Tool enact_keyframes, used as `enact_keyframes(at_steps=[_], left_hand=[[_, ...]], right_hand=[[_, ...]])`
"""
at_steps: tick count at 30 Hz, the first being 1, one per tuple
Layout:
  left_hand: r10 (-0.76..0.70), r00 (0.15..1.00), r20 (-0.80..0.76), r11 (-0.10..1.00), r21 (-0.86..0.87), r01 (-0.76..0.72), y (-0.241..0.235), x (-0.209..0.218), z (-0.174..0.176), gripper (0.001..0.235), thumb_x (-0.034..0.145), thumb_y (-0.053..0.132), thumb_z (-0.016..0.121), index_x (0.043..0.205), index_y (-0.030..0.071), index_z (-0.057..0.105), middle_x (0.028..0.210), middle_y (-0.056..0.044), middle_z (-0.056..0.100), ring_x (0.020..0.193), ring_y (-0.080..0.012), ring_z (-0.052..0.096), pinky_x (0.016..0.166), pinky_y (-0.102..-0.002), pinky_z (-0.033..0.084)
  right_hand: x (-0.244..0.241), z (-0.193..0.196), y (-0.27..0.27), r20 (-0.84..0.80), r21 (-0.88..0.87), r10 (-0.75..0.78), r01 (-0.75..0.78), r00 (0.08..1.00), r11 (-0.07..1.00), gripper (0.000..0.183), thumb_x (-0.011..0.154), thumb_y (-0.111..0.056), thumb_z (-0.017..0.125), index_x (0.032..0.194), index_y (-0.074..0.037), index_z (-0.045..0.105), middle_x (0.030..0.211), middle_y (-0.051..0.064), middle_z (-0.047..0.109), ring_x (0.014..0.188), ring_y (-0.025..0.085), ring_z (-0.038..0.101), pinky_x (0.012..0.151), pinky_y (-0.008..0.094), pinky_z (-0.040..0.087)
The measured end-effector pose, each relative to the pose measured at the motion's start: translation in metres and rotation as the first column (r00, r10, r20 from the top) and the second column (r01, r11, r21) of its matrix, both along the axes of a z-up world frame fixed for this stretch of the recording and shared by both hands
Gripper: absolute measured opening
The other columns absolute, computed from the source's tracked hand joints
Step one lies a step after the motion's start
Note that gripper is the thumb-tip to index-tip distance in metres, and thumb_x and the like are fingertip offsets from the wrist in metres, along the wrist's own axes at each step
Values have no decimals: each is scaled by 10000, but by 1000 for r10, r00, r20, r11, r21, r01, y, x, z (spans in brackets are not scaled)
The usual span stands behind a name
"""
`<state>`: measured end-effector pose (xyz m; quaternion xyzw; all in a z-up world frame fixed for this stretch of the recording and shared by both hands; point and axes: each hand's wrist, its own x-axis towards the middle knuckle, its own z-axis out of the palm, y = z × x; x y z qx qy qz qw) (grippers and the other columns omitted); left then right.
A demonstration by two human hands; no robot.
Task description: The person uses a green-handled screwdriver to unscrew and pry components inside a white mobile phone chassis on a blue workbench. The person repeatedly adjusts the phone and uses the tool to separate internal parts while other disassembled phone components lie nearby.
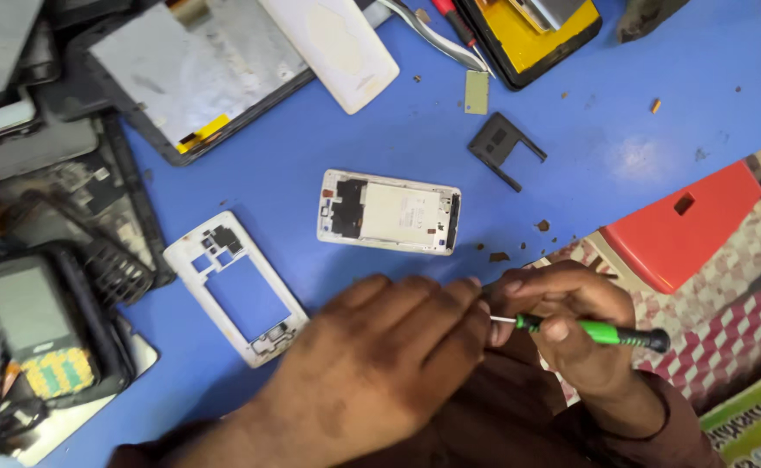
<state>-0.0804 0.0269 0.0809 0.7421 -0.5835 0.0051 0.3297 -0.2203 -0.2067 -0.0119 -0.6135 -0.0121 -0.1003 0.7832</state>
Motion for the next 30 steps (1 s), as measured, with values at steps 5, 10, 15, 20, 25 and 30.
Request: enact_keyframes(at_steps=[5,10,15,20,25,30], left_hand=[[128,990,-64,986,-96,-134,5,-33,-6,185,912,108,725,1078,30,698,1075,-60,701,925,-178,687,730,-331,525],[250,942,-224,942,-169,-291,12,-70,-33,128,879,92,754,981,61,682,967,-41,705,839,-181,704,672,-333,515],[424,778,-464,823,-162,-545,33,-112,-79,130,812,-33,662,928,23,651,932,-90,699,833,-242,719,708,-362,601],[704,606,-370,654,6,-757,54,-137,-114,194,798,52,802,732,29,621,737,-98,646,662,-248,660,621,-374,542],[703,688,-179,684,-92,-723,64,-125,-108,240,787,93,866,743,40,636,827,-93,708,703,-232,710,652,-327,551],[649,733,-202,716,-165,-679,45,-107,-78,242,810,83,849,946,32,656,977,-86,752,801,-217,739,727,-337,578]], right_hand=[[-10,5,3,-1,28,125,-125,992,992,380,1071,-218,673,1275,90,587,896,207,754,810,265,785,750,392,690],[-29,4,-4,4,8,202,-202,979,979,342,1021,-194,739,1205,69,622,969,220,736,864,277,767,771,400,676],[-47,-16,-33,40,-80,132,-128,990,988,255,1011,-233,762,1095,-5,683,950,184,749,793,261,746,689,374,675],[-52,-21,-55,-48,-3,-5,5,999,1000,466,1150,-362,559,1060,53,752,869,199,726,784,227,629,753,394,530],[-39,-3,-62,10,-150,53,-51,999,987,484,1121,-398,522,1239,51,659,1124,228,676,1053,301,680,925,467,582],[-27,-7,-57,-72,69,8,-3,997,998,542,1091,-411,510,1296,71,651,1092,221,726,876,261,729,730,356,616]])
